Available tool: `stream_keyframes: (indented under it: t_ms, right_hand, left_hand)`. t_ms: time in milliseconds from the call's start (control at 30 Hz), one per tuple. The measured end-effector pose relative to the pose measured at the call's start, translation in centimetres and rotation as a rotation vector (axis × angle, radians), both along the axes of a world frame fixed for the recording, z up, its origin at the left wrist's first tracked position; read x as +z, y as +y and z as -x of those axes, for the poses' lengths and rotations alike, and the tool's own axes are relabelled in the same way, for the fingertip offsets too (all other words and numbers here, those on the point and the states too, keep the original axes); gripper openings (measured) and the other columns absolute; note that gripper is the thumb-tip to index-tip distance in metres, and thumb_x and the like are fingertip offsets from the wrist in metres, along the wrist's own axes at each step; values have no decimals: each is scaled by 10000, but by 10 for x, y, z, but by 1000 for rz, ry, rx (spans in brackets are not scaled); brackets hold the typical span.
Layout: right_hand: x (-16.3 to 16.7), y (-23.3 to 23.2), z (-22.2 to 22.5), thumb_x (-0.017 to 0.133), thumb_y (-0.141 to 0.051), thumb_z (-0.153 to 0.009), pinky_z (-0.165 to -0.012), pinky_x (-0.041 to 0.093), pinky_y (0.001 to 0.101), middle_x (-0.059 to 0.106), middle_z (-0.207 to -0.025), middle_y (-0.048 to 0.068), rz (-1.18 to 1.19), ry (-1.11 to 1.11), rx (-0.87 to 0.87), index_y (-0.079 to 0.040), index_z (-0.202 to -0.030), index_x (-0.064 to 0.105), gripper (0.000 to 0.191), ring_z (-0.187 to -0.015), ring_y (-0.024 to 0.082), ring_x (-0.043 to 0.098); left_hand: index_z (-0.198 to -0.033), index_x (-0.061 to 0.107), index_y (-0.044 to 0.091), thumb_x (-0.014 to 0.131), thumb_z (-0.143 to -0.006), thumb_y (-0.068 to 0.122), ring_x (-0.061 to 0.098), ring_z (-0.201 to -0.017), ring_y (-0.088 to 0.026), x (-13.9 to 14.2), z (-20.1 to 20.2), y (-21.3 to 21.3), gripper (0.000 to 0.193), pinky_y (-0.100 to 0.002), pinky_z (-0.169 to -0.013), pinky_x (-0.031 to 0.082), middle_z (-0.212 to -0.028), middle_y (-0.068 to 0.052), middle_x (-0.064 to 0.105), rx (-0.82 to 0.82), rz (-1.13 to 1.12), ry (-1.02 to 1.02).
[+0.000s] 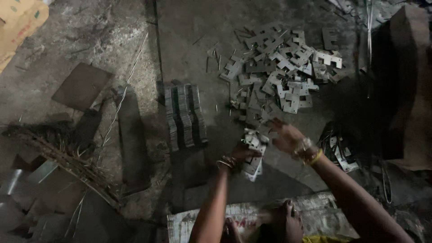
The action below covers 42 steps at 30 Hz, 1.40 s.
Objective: The person sits on the floor and sorts small metal brackets from a large pile, picking them up one by one and stacking them into neat piles. The person occasionally adjusts the position of the pile and continues stacking the sorted parts.
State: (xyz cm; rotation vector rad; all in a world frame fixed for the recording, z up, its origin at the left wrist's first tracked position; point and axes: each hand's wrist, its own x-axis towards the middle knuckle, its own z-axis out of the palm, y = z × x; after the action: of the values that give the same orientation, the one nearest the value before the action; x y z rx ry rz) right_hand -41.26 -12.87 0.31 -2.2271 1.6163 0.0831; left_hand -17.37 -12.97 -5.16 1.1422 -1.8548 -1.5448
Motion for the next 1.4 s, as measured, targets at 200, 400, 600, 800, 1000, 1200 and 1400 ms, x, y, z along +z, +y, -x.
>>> stream_keyframes:
  t_ms: [200, 400, 600, 800, 1000, 1200, 1400]
  right_hand:
    - [-60, 65, 8, 696, -182, -807, -969, 520, 437, 335, -1581, 314, 335, -254, 69, -2, -1547, 275, 871, -1276, 423, 528]
    - [-77, 93, -36, 651, -211, -881, -889, 553, 439, 541, -1424, 231, 195, -416, -153, -18, -1550, 321, 770, -1115, 398, 621]
    - [-46, 97, -62, 679, -201, -867, -864, 547, 461, 645, -1243, 143, 283, -377, -118, -138, -1354, 546, 508, -1135, 367, 636]
    - [-48, 93, -87, 767, -200, -728, -1031, 475, 513, 465, -1424, 272, 516, -702, -199, -66, -1513, 424, 866, -1271, 492, 485]
    - [-47, 83, -83, 714, -264, -824, -1125, 495, 432, 520, -1461, 162, 350, -587, -198, -213, -1527, 481, 742, -1343, 364, 532]
    - [-37, 83, -89, 612, -488, -937, -1288, 309, 541, 499, -1487, 101, 148, 215, -56, -129, -1502, 441, 691, -1481, 311, 415]
    - [-23, 56, -105, 660, -475, -909, -945, 557, 519, 733, -1198, 182, -108, 61, -379, -116, -1448, 452, 680, -1096, 409, 711]
  left_hand:
    - [-1199, 697, 57, 794, -785, 229, 659, -1116, -372, 4, 48, 8, 458, -492, -895, 573, -1247, -199, 669, -451, 314, -610]
    - [-1042, 754, 39, 764, -833, 212, 703, -1023, -399, 16, 42, 13, 272, -521, -829, 593, -1115, -221, 713, -293, 373, -840]
    - [-1150, 646, 75, 621, -807, 506, 481, -1147, -354, 36, -52, 0, 551, -481, -917, 383, -1225, -186, 562, 191, -104, -421]
    - [-1414, 543, 247, 134, -879, 734, 54, -1524, -253, 19, -41, 27, 832, -452, -1154, -6, -1637, -70, 272, 518, -483, 322]
    - [-1517, 534, 144, 201, -987, 774, 192, -1407, -372, 18, -41, 22, 888, -461, -1163, 139, -1572, -171, 340, 458, -212, 310]
    - [-1360, 599, 5, 527, -1002, 676, 684, -955, -180, 59, -67, -11, 764, -350, -869, 525, -1132, -97, 700, 270, -108, 197]
    - [-1228, 732, 66, 664, -972, 439, 756, -950, -190, 106, -168, -75, 458, -324, -825, 612, -1039, -103, 797, 635, 229, 105]
